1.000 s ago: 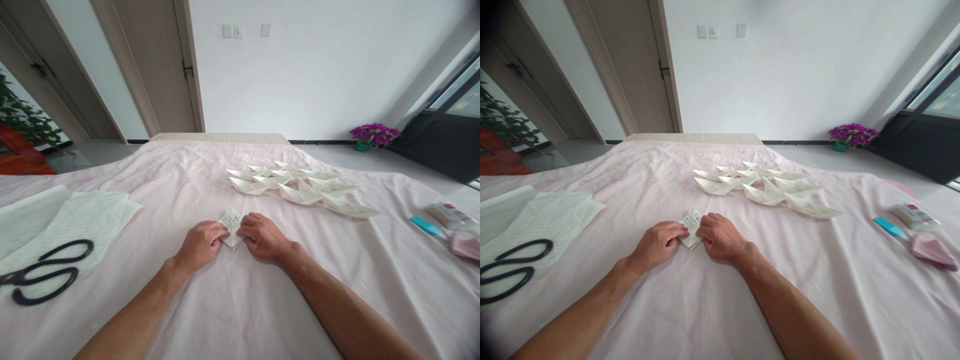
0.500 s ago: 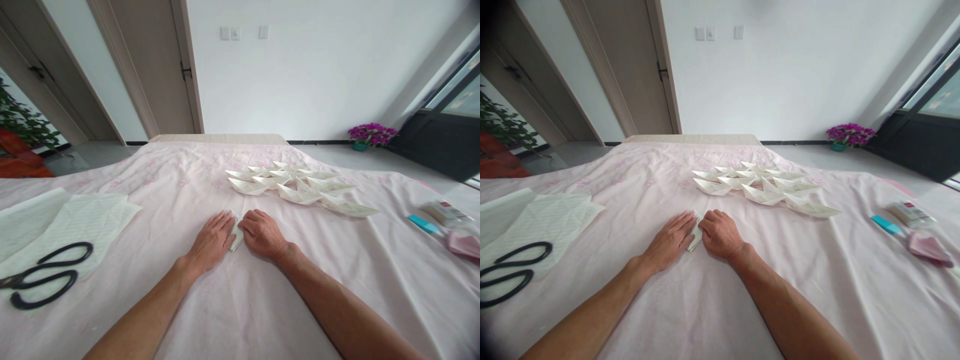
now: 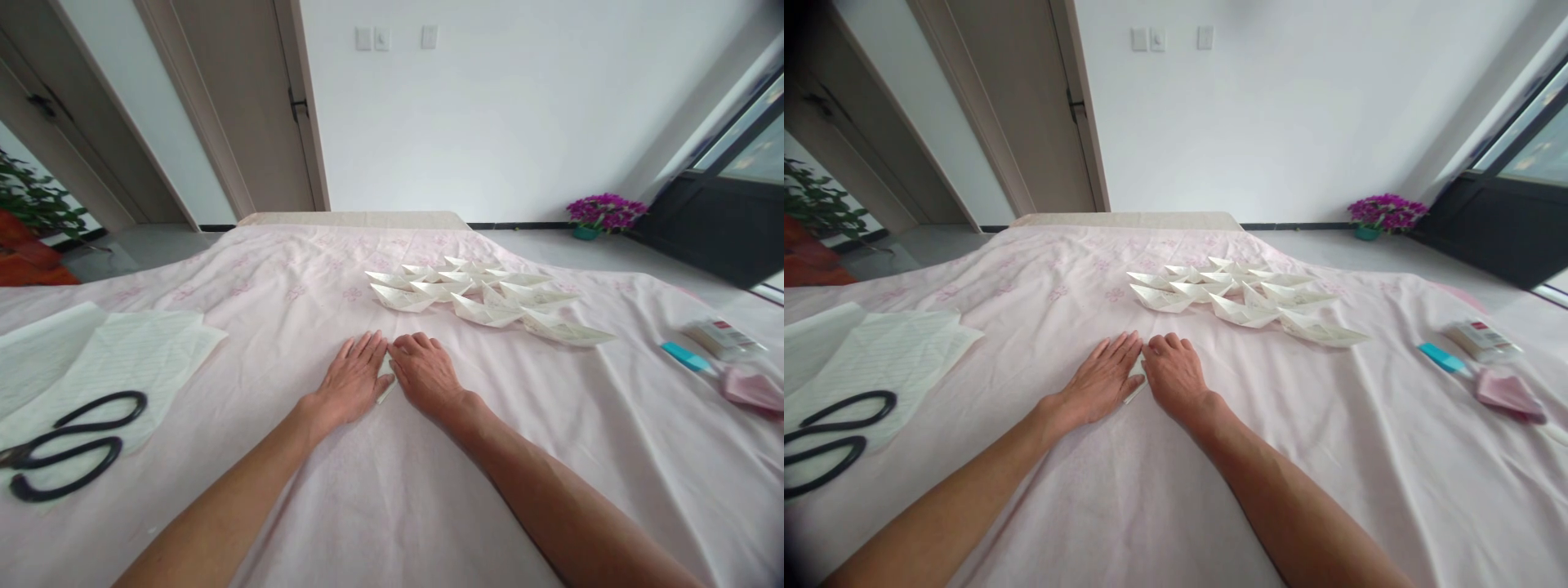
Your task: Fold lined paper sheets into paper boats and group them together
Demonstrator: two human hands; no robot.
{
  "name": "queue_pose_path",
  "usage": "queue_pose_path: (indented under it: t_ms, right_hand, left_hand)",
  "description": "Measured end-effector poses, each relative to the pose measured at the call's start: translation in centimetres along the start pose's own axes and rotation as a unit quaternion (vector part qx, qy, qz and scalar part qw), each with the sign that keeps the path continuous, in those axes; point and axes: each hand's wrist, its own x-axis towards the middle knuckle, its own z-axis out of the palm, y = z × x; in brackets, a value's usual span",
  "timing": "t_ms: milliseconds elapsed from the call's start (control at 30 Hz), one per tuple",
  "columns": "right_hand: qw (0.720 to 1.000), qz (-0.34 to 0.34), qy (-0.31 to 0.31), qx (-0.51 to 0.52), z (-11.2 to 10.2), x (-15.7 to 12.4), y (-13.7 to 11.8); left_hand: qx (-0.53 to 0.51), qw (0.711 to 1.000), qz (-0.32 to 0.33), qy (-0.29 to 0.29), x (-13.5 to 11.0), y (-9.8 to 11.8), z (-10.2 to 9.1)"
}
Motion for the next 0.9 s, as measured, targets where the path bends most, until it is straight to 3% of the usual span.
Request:
queue_pose_path:
  t_ms: [267, 600, 767, 900]
  right_hand:
    - [0.999, 0.026, -0.013, -0.028, 0.4, 0.2, -0.2]
    - [0.999, 0.019, -0.011, 0.04, 0.3, 0.1, 1.0]
    - [0.981, -0.058, -0.025, 0.182, -0.1, 0.0, 3.6]
    - [0.969, -0.148, -0.045, 0.192, -1.1, -0.1, 3.8]
  left_hand:
    - [-0.003, 0.999, -0.028, -0.028, 1.0, 0.6, -0.1]
    - [-0.001, 0.999, -0.002, -0.042, -1.3, 1.8, -0.8]
    - [-0.003, 0.999, 0.042, -0.024, -3.4, 1.7, -0.9]
    - [-0.026, 0.996, 0.081, 0.009, -4.5, 0.4, -0.7]
